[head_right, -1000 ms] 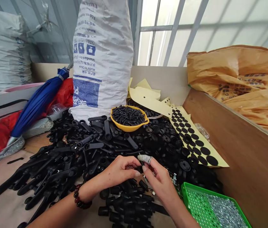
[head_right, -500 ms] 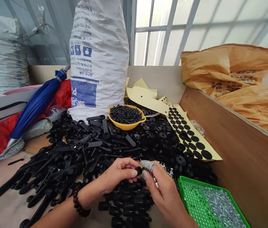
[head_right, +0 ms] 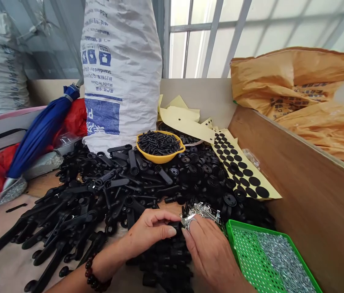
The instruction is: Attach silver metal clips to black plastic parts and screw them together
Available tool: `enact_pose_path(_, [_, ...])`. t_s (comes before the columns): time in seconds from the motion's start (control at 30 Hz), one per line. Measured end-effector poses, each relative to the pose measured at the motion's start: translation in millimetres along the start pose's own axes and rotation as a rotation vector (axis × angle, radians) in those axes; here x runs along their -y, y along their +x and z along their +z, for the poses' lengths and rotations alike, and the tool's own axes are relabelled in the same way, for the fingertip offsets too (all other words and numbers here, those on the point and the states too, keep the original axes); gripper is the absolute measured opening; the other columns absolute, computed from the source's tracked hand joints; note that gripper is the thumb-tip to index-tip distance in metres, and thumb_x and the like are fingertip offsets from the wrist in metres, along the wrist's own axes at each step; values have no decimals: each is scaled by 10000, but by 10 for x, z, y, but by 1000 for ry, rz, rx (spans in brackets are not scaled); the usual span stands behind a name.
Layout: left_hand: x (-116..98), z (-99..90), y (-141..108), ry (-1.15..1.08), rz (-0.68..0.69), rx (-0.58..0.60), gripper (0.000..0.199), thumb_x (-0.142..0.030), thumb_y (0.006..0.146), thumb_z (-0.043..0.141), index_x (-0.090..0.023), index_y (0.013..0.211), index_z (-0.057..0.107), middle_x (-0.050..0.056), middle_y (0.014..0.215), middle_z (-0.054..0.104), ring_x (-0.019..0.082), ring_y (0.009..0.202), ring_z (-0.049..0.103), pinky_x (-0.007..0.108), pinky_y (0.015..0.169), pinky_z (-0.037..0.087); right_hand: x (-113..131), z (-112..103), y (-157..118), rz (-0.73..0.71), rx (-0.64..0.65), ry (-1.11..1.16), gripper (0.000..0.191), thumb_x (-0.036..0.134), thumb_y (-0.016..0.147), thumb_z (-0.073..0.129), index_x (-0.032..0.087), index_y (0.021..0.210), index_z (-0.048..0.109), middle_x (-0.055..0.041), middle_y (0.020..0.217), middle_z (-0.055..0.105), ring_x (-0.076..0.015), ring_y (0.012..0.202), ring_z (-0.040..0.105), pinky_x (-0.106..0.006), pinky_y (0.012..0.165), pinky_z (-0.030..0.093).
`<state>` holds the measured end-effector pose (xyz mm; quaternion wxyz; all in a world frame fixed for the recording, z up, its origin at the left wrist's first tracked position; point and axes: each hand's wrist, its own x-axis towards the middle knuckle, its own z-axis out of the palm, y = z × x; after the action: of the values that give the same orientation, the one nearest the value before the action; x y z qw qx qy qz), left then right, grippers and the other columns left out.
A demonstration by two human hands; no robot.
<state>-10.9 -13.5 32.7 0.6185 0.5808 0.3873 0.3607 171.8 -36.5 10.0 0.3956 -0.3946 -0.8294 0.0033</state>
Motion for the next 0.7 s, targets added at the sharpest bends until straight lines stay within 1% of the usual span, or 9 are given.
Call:
enact_pose_path(0.1, [9, 25, -30, 223, 145, -26, 228, -207, 739, 656, -126, 936, 735, 54, 770, 692, 167, 684, 592, 257, 651, 460, 77, -41, 29, 82, 0, 89, 196, 210, 946, 382, 220, 790, 500, -8, 696, 564, -153, 621, 542, -267, 578, 431])
enact_pose_path(0.17, [2, 48, -62, 378, 293, -35, 206, -196, 783, 635, -122, 953, 724, 85, 846, 707, 198, 771, 620, 283, 724, 478, 139, -75, 34, 189, 56, 187, 202, 241, 955, 372, 226, 810, 511, 0, 700, 573, -143, 618, 553, -247, 569, 450])
enact_pose_path(0.23, [-3, 73, -99, 526, 464, -38, 204, -187, 841, 582, -112, 990, 699, 113, 920, 703, 217, 858, 624, 307, 795, 481, 191, -100, 18, 340, 114, 292, 233, 291, 967, 356, 232, 814, 523, 1, 698, 580, -144, 616, 561, -235, 561, 466])
enact_pose_path(0.3, [2, 95, -128, 652, 610, -38, 226, -177, 893, 505, -101, 1033, 665, 131, 944, 692, 217, 881, 615, 321, 809, 487, 220, -106, -12, 462, 141, 353, 282, 339, 970, 354, 238, 765, 519, 10, 638, 560, -146, 562, 539, -228, 503, 456])
enact_pose_path(0.37, [14, 109, -142, 722, 697, -49, 239, -166, 912, 462, -97, 1050, 644, 137, 944, 684, 213, 868, 607, 330, 801, 495, 229, -92, -46, 515, 131, 365, 324, 367, 968, 358, 242, 702, 495, 20, 572, 521, -144, 503, 503, -226, 443, 427])
enact_pose_path(0.43, [24, 119, -145, 712, 702, -67, 230, -160, 907, 470, -100, 1046, 643, 134, 941, 685, 210, 857, 607, 327, 791, 498, 231, -66, -75, 503, 133, 366, 331, 360, 970, 350, 240, 693, 486, 18, 574, 521, -144, 508, 508, -226, 457, 436])
enact_pose_path(0.47, [26, 122, -146, 675, 671, -75, 221, -156, 898, 486, -103, 1035, 651, 129, 941, 690, 209, 859, 612, 319, 789, 498, 233, -52, -89, 477, 130, 362, 318, 349, 972, 342, 237, 716, 495, 11, 601, 537, -147, 531, 523, -230, 487, 451])
enact_pose_path(0.57, [27, 138, -169, 510, 487, -65, 193, -140, 863, 546, -129, 993, 689, 93, 939, 713, 194, 859, 636, 277, 794, 490, 240, -13, -140, 370, 98, 285, 270, 283, 971, 317, 235, 785, 506, -13, 674, 571, -162, 621, 569, -257, 595, 481])
enact_pose_path(0.7, [56, 163, -236, 350, 277, -49, 187, -148, 819, 595, -150, 950, 729, 66, 915, 733, 185, 826, 656, 250, 780, 477, 214, 0, -201, 202, 106, 154, 203, 202, 950, 327, 232, 870, 511, -27, 750, 598, -175, 703, 606, -286, 646, 492])
